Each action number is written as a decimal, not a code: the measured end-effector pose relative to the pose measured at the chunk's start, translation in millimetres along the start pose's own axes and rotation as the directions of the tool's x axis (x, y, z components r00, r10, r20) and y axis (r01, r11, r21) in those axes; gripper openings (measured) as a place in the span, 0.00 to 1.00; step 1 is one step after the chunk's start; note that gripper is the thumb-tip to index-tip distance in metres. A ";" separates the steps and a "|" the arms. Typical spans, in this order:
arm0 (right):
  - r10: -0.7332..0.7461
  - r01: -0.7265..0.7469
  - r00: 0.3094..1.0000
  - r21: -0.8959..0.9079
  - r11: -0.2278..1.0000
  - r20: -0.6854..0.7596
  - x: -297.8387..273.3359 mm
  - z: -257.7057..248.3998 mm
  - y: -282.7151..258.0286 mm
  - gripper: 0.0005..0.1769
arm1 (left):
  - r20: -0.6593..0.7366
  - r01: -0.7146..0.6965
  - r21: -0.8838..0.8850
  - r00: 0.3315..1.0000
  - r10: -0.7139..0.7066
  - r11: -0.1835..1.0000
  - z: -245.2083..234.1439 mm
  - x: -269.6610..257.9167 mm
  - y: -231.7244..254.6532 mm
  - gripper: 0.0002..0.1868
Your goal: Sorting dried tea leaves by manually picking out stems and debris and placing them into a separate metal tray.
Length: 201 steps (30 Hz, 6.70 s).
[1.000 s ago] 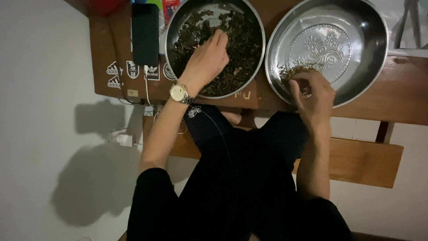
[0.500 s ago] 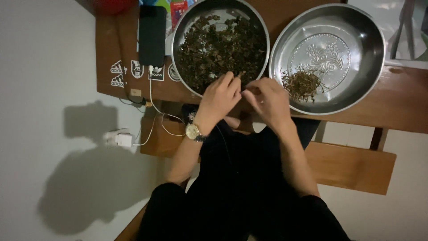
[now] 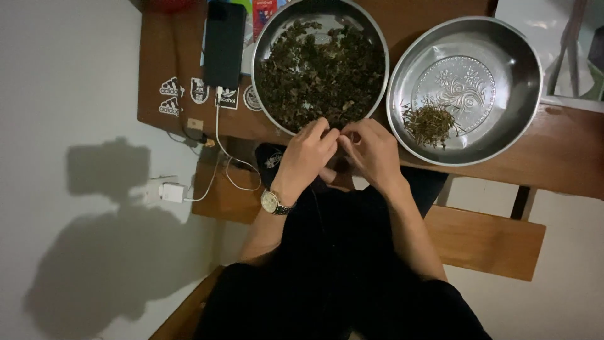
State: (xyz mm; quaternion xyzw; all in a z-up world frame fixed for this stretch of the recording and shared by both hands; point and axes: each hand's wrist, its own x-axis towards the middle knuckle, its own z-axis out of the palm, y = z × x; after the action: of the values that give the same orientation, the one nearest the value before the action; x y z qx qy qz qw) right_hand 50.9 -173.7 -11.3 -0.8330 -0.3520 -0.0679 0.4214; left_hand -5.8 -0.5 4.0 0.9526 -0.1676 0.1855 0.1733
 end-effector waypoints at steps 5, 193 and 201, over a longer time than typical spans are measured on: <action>-0.012 0.011 1.000 0.068 0.998 0.022 0.2 -2.0 -3.9 0.02 | 0.016 0.052 -0.130 0.999 -0.051 0.990 4.3 -11.7 -1.2 0.09; 0.196 -0.198 0.977 -0.013 0.980 -0.081 -9.2 -45.5 21.4 0.03 | -0.137 0.161 -0.331 0.967 -0.217 0.930 22.0 -4.1 -22.7 0.04; 0.312 -0.312 0.933 0.031 0.950 -0.180 -28.3 -83.5 46.7 0.03 | -0.075 0.119 -0.034 0.990 -0.122 0.992 34.7 3.2 -36.0 0.11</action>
State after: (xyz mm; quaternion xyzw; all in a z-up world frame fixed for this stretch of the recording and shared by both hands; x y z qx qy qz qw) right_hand 75.3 -269.9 -0.4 -0.8681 -0.1752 -0.0760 0.4581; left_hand 21.1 16.9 -34.6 0.9504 -0.1057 0.2088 0.2046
